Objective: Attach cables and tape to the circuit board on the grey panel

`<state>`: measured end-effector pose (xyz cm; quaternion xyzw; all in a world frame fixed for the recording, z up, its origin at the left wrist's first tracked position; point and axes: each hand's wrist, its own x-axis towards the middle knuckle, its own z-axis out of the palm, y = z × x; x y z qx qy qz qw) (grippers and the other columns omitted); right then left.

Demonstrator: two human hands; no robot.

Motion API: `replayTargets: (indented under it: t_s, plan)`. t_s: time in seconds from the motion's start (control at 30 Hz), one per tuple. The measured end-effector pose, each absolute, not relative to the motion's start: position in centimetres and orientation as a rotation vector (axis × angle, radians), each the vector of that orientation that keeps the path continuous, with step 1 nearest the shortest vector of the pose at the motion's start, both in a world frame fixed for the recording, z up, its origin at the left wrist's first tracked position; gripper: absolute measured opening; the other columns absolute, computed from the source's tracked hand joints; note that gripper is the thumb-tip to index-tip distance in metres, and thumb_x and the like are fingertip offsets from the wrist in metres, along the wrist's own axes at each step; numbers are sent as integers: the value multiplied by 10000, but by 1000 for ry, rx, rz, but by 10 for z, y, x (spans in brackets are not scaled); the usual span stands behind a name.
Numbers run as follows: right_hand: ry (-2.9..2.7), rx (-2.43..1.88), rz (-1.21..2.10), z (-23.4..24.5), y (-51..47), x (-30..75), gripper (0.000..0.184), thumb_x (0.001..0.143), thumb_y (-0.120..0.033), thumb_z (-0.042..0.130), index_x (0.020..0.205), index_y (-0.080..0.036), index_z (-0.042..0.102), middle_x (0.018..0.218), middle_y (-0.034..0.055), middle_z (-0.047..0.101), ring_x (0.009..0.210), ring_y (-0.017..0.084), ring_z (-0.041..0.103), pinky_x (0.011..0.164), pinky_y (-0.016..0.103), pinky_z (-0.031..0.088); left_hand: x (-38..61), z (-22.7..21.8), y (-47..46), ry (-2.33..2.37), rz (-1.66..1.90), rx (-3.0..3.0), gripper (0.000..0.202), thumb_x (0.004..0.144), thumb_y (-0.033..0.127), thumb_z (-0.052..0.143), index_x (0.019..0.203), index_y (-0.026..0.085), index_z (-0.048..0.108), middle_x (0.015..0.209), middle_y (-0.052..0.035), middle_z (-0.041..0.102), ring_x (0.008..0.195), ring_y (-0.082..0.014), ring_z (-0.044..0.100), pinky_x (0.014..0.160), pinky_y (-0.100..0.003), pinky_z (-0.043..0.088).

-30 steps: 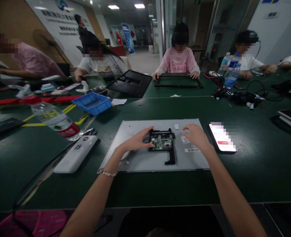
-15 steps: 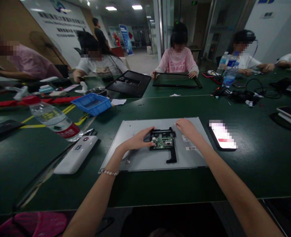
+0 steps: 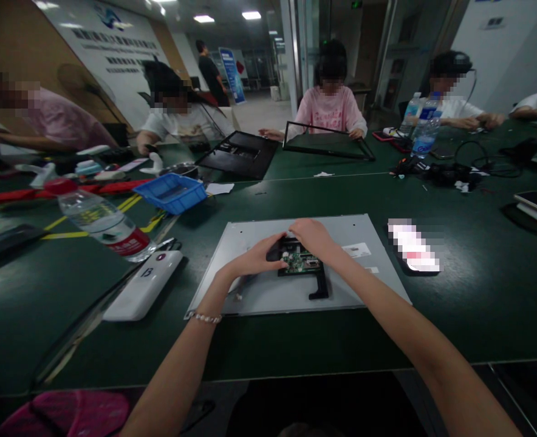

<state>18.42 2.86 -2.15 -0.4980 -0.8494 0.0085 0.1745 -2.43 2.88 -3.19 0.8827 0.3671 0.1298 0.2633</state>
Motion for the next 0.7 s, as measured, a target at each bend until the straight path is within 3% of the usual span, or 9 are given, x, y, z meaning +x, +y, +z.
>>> replayTargets:
  t_s: [0.17, 0.33, 0.5, 0.7]
  plan:
    - [-2441, -1477, -27, -24, 24, 174, 239, 909, -194, 445, 981, -183, 673, 925, 85, 680, 906, 202, 610, 751, 266, 425, -23, -31, 28, 966, 386, 2380, 874, 719, 552, 613, 1419, 178, 247, 1425, -127, 364, 1290, -283, 363, 1074, -422, 276]
    - [-2516, -1446, -110, -28, 20, 170, 216, 884, -135, 458, 936, -139, 667, 913, 125, 670, 928, 236, 600, 798, 307, 421, -23, -32, 28, 1031, 348, 2377, 918, 715, 574, 604, 1420, 115, 237, 1439, -162, 327, 1307, -305, 332, 1086, -429, 259]
    - [-2459, -1471, 18, -30, 21, 172, 278, 908, -171, 416, 1101, -192, 615, 960, 96, 684, 924, 219, 615, 790, 287, 432, -22, -30, 26, 964, 383, 2369, 884, 721, 534, 614, 1425, 168, 223, 1436, -128, 345, 1292, -295, 360, 1078, -428, 274]
    - [-2343, -1439, 222, -32, 21, 179, 391, 866, -184, 490, 1255, -214, 506, 1063, 79, 673, 967, 213, 616, 817, 288, 448, -21, -30, 27, 964, 384, 2359, 932, 724, 499, 626, 1450, 176, 138, 1443, -129, 327, 1291, -296, 356, 1067, -418, 289]
